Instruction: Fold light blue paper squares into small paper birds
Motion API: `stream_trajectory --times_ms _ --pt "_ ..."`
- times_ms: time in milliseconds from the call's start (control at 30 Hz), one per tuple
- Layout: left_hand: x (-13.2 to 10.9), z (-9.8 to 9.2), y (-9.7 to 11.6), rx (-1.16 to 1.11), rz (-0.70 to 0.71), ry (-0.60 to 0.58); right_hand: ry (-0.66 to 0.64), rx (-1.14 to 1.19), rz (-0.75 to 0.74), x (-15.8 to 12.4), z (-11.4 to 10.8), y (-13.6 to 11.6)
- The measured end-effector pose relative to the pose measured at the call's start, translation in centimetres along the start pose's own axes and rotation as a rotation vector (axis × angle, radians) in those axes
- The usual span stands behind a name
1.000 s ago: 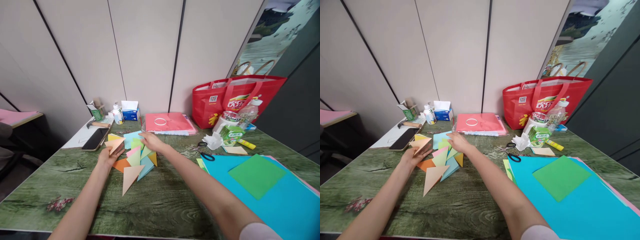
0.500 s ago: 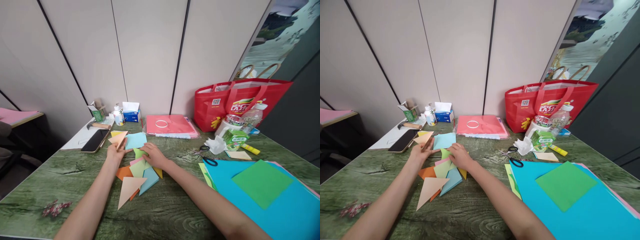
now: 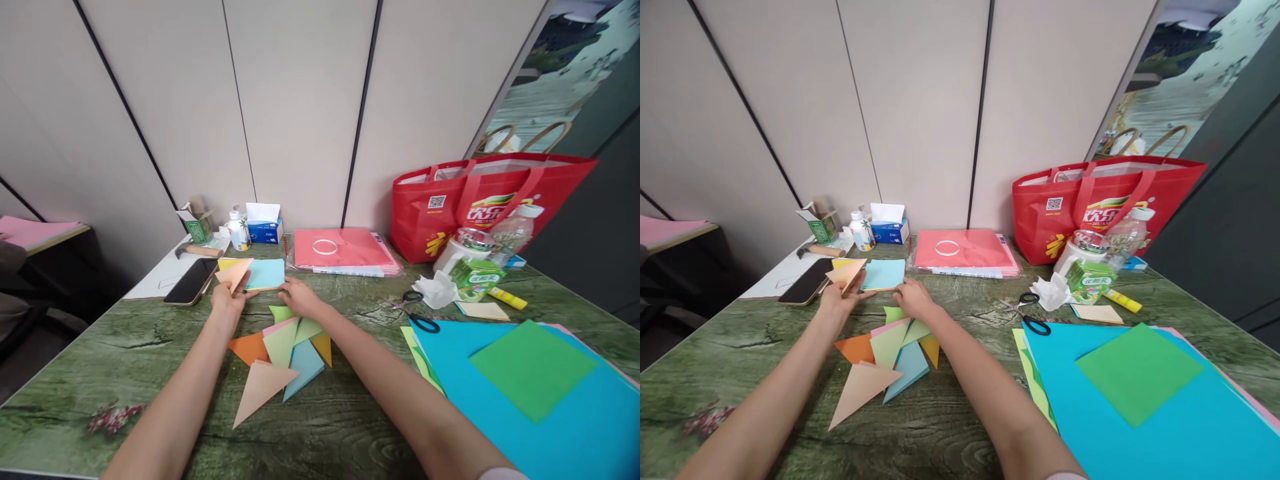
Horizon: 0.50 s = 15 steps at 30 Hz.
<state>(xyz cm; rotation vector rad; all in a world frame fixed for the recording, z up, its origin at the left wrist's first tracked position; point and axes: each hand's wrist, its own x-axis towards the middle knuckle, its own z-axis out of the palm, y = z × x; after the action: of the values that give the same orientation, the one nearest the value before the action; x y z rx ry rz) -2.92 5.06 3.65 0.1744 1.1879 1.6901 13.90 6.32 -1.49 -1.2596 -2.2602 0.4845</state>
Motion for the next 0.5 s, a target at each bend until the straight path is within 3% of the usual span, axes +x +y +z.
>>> stream_trajectory --times_ms 100,267,367,500 --pt "-0.2 -0.9 0.4 0.126 0.112 0.025 0.001 0.036 -0.019 -1.1 -1.6 0.4" --pt "-1.2 -2.3 0.1 0.334 0.314 0.071 -0.068 0.08 -0.092 -6.7 -3.6 1.5" --pt "-2.0 -2.2 -0.7 0.428 0.322 0.028 -0.046 0.115 -0.075 -9.9 -4.3 1.9" --pt "-3.5 -1.2 -1.9 0.486 0.315 -0.101 -0.02 0.231 -0.064 -12.2 -5.9 2.1"
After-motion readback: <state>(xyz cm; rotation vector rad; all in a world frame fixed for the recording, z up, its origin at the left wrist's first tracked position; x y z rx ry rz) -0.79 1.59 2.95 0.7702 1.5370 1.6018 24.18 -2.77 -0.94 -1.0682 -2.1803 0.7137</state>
